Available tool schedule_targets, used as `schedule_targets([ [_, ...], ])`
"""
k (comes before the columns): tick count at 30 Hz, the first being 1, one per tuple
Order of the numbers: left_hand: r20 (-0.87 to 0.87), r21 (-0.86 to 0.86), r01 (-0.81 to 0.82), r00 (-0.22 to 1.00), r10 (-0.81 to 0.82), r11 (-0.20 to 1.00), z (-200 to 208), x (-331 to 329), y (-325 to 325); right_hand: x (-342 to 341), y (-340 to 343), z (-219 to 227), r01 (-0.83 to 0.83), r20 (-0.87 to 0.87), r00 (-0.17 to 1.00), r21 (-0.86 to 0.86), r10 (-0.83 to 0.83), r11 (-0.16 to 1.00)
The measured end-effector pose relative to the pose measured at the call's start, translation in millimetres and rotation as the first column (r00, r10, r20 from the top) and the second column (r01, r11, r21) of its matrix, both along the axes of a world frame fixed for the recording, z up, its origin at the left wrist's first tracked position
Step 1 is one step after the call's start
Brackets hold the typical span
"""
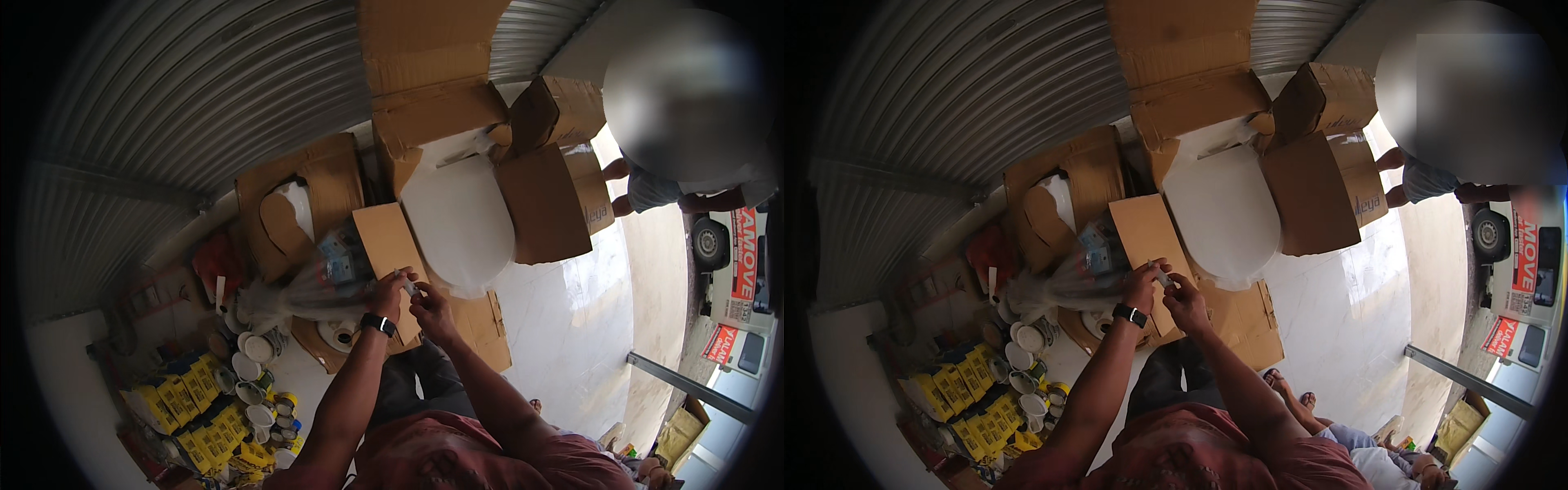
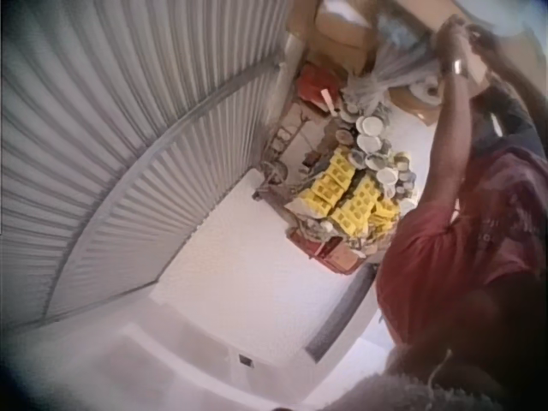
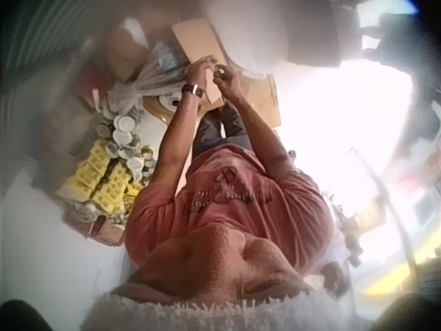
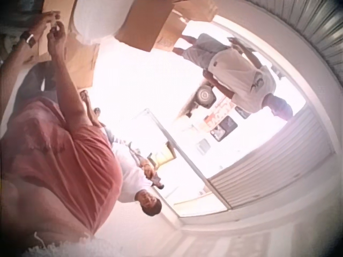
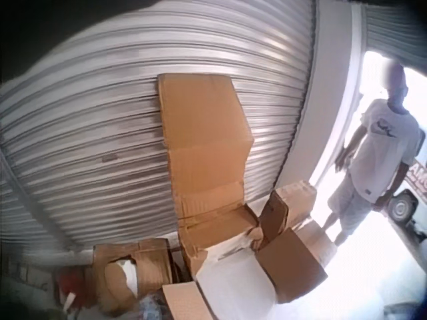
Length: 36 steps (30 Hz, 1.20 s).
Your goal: The person uses a knife to cut straps and tape on a cardboard box, opens the flaps, and removes a white ceramic toilet bowl wrapped in plastic. The person then removes the plastic wrap and places the toilet bowl on the floor.
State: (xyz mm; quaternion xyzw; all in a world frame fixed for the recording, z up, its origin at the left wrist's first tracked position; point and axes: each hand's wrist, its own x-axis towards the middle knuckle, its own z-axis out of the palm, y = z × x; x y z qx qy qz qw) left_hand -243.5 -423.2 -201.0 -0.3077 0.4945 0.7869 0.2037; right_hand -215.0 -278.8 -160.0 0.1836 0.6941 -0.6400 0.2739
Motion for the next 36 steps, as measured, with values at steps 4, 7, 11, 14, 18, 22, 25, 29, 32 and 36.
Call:
schedule_targets([
  [4, 0.015, -0.036, -0.074, 0.997, 0.075, 0.997, 5, -9, 14, -20, 8, -11, 0.019, -0.245, 0.97, 0.106, 0.008, 0.994],
  [7, -0.125, -0.075, -0.068, 0.99, 0.058, 0.995, 19, -13, 29, -48, 25, -8, 0.215, 0.06, 0.977, -0.245, -0.206, 0.945],
  [11, -0.427, -0.395, 0.207, 0.821, -0.378, 0.895, 44, -7, 51, -88, 48, 0, 0.526, 0.398, 0.843, -0.465, -0.363, 0.712],
  [14, -0.394, -0.65, 0.257, 0.691, -0.606, 0.715, 51, -10, 67, -113, 43, -6, 0.605, 0.404, 0.792, -0.424, -0.458, 0.673],
  [18, -0.321, -0.522, 0.29, 0.805, -0.499, 0.802, 35, -69, 61, -153, 54, -25, 0.551, 0.318, 0.834, -0.443, -0.451, 0.707],
  [22, -0.223, -0.911, -0.097, 0.933, -0.28, 0.401, -3, -185, 69, -230, 59, -41, 0.47, 0.152, 0.882, -0.23, -0.446, 0.852],
  [25, -0.062, -0.991, -0.054, 0.996, -0.064, 0.122, -20, -260, 77, -301, 46, -50, 0.422, -0.081, 0.902, -0.038, -0.424, 0.906],
  [29, 0.177, -0.963, 0.144, 0.976, 0.13, 0.227, -22, -286, 69, -374, 24, -51, 0.574, -0.081, 0.815, -0.018, -0.573, 0.819],
  [32, 0.004, -0.992, 0.009, 0.999, -0.035, 0.124, -27, -267, 44, -401, 25, -40, 0.572, 0.111, 0.818, -0.043, -0.565, 0.819],
  [36, -0.193, -0.98, -0.196, 0.934, -0.299, 0.02, -62, -228, 16, -412, 33, -20, 0.505, 0.205, 0.857, -0.148, -0.473, 0.85],
])
